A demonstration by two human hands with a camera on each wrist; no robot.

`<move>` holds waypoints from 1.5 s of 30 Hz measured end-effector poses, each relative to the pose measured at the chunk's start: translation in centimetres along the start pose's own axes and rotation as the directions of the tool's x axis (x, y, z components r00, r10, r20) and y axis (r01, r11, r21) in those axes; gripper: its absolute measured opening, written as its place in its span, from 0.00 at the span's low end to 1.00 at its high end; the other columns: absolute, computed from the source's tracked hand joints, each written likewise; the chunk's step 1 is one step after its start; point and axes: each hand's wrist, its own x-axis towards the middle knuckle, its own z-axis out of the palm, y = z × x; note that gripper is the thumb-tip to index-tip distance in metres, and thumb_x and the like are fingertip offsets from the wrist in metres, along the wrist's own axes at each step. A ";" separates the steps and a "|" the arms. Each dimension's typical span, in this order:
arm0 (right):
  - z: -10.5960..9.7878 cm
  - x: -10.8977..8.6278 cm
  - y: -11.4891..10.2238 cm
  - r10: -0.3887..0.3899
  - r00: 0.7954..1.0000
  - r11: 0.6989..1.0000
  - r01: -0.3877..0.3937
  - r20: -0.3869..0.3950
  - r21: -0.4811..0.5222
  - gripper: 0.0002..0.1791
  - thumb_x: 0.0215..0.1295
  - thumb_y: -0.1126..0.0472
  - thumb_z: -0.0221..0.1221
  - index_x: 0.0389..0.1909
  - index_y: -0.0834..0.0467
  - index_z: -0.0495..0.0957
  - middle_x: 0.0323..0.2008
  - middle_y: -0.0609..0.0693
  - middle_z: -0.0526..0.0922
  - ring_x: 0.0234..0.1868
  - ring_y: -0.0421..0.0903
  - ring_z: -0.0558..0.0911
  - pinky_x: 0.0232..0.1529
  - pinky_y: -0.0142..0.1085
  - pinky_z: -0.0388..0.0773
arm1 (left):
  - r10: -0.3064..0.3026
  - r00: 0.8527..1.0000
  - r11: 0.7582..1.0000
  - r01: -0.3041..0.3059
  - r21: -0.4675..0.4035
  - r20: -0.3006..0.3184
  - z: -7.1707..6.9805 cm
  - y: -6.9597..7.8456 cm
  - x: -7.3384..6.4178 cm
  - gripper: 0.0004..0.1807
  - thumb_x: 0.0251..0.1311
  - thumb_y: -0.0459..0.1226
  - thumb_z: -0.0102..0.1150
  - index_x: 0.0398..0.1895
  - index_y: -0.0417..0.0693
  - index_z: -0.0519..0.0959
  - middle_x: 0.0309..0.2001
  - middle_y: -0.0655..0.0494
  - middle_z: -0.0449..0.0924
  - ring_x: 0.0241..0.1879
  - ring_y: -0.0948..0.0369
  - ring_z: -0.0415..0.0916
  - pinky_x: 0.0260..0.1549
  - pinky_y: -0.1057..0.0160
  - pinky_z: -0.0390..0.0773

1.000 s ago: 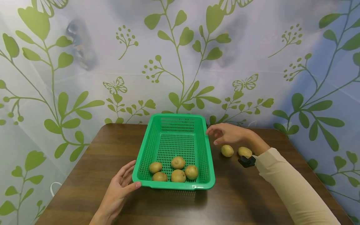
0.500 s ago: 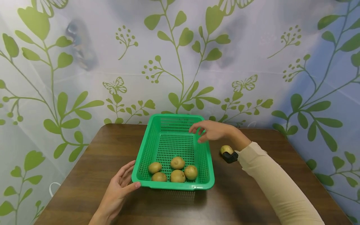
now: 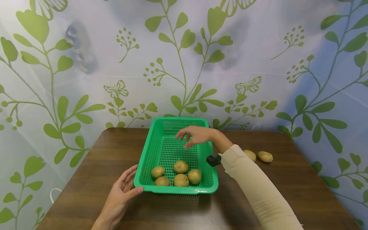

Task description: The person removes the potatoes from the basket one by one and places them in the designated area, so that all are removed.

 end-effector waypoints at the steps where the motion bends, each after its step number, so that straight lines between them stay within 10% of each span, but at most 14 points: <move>1: 0.3 0.3 0.0 -0.002 1.000 1.000 0.002 0.004 0.010 0.27 0.70 0.61 0.68 0.69 0.52 0.75 0.62 0.52 0.77 0.60 0.51 0.79 0.55 0.42 0.79 | 0.000 1.000 1.000 0.000 0.001 -0.001 0.0 0.0 0.0 0.41 0.66 0.22 0.63 0.79 0.42 0.57 0.74 0.38 0.60 0.70 0.55 0.69 0.59 0.58 0.78; 15: 4.1 3.5 0.9 0.030 0.989 0.991 -0.048 0.143 0.124 0.29 0.70 0.66 0.67 0.70 0.54 0.74 0.65 0.62 0.73 0.61 0.62 0.78 0.53 0.45 0.80 | 0.008 1.000 1.000 -0.008 -0.020 0.009 -0.1 -0.1 0.1 0.42 0.65 0.21 0.62 0.80 0.41 0.56 0.74 0.37 0.60 0.71 0.54 0.68 0.59 0.57 0.78; 30: 5.6 4.2 1.8 0.094 0.953 0.996 -0.091 0.288 -0.026 0.25 0.70 0.62 0.68 0.66 0.53 0.78 0.60 0.50 0.79 0.60 0.45 0.77 0.54 0.37 0.78 | 0.009 1.000 1.000 -0.008 -0.018 0.008 -0.1 0.1 0.0 0.41 0.66 0.22 0.62 0.79 0.41 0.56 0.74 0.37 0.60 0.70 0.54 0.69 0.58 0.57 0.78; 45: 5.9 4.0 2.1 0.108 0.904 0.987 -0.147 0.414 0.062 0.18 0.66 0.65 0.70 0.55 0.50 0.84 0.51 0.43 0.81 0.47 0.42 0.82 0.46 0.38 0.83 | 0.012 1.000 1.000 -0.011 -0.016 0.011 0.0 0.2 -0.1 0.41 0.66 0.22 0.62 0.79 0.40 0.56 0.74 0.37 0.61 0.70 0.54 0.70 0.58 0.58 0.78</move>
